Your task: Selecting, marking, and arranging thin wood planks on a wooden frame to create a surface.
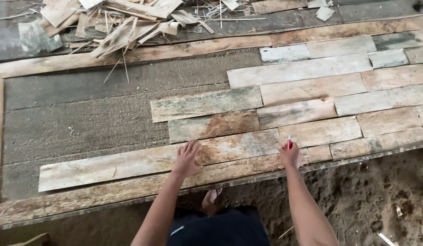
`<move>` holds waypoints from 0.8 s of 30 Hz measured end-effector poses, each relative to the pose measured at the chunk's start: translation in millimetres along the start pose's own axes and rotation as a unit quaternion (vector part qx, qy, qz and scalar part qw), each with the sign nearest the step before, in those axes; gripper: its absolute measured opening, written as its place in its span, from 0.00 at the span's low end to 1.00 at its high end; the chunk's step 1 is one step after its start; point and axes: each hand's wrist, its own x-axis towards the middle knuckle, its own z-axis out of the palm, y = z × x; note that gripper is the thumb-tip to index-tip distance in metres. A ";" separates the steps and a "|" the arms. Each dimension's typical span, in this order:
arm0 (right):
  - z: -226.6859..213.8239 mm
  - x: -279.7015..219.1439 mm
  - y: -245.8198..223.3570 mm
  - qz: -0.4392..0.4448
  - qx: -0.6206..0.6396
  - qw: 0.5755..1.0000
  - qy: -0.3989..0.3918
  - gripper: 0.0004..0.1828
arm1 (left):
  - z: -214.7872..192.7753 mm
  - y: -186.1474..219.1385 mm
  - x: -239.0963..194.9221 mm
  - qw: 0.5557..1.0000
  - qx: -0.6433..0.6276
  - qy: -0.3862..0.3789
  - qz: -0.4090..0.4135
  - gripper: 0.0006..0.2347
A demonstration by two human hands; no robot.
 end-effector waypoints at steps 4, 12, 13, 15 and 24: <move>4.6 1.9 8.5 -0.016 -0.005 1.000 -0.002 0.14 | -5.2 6.6 -4.0 1.000 0.000 -0.001 -0.004 0.39; 22.2 -8.1 -13.7 -0.137 0.038 0.986 0.086 0.09 | 1.6 -7.1 -30.8 1.000 -0.013 0.014 -0.017 0.33; 33.7 -8.4 -22.4 -0.149 0.036 0.985 0.077 0.09 | -0.5 -13.7 -37.8 0.999 -0.016 0.018 -0.030 0.33; 49.5 -8.5 -24.9 -0.138 0.012 0.990 -0.018 0.08 | 1.5 -19.2 -44.9 0.999 -0.005 0.017 -0.052 0.33; 71.7 -42.1 -5.7 -0.073 -0.019 0.992 -0.104 0.20 | -8.6 -47.1 -41.4 0.999 0.028 -0.019 -0.042 0.37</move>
